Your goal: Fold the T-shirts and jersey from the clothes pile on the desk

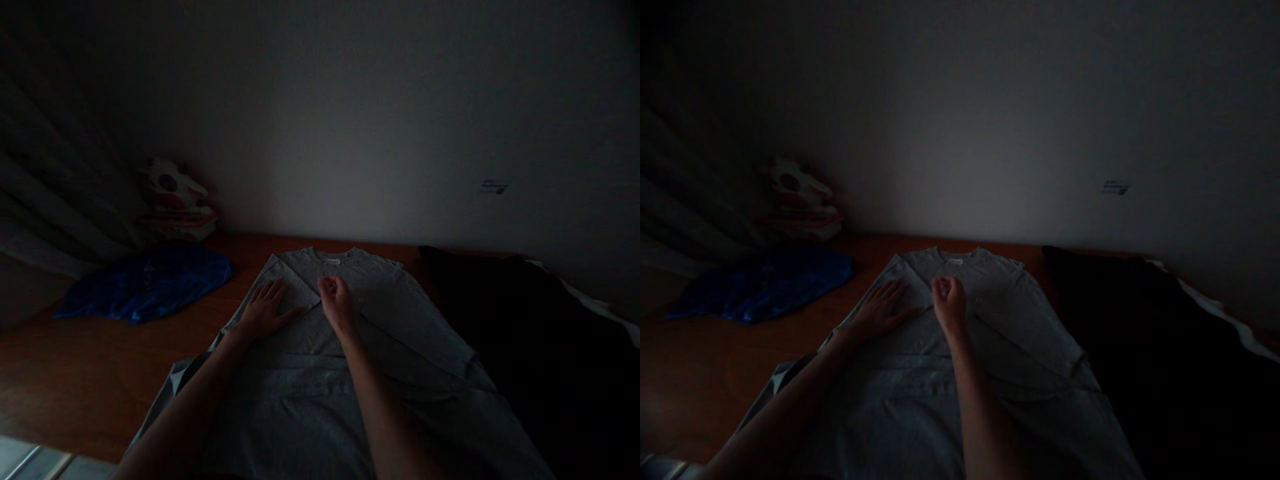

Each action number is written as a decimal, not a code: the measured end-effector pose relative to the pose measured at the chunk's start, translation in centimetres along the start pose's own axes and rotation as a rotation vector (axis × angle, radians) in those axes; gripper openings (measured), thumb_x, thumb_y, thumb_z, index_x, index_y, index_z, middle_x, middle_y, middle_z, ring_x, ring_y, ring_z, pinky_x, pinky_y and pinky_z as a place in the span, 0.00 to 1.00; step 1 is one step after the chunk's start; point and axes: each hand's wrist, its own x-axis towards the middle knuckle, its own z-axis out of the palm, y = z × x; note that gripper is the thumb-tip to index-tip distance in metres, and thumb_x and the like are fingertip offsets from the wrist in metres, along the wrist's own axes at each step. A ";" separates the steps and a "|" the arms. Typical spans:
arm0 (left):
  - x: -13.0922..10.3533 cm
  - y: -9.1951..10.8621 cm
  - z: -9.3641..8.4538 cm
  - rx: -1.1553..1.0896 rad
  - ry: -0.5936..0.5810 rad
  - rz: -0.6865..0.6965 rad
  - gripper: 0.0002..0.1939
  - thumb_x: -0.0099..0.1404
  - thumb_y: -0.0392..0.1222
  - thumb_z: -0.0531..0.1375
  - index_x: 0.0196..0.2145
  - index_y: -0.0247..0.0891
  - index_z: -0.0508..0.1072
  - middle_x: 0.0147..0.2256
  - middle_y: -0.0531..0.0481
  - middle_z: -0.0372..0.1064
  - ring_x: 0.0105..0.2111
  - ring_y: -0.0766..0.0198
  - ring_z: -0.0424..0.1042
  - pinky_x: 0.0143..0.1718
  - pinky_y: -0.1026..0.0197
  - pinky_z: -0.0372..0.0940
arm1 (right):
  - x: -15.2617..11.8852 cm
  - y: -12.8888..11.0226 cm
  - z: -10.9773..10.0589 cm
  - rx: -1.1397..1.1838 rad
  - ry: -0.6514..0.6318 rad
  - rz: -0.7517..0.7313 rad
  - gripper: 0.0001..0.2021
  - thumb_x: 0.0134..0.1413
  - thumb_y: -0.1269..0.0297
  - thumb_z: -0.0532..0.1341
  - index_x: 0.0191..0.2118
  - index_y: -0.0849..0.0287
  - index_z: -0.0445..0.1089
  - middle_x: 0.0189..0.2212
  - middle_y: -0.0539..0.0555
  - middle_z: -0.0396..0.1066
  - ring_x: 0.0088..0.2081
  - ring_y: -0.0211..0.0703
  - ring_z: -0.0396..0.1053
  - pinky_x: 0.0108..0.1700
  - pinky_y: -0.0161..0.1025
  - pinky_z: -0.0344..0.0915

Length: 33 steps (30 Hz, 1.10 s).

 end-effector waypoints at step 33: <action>0.6 -0.4 0.3 -0.005 0.055 0.006 0.37 0.70 0.66 0.48 0.66 0.38 0.64 0.69 0.39 0.55 0.68 0.44 0.56 0.67 0.41 0.52 | -0.1 7.4 -14.0 -0.965 -0.313 -0.118 0.42 0.60 0.33 0.51 0.69 0.59 0.57 0.70 0.67 0.52 0.71 0.65 0.48 0.68 0.67 0.42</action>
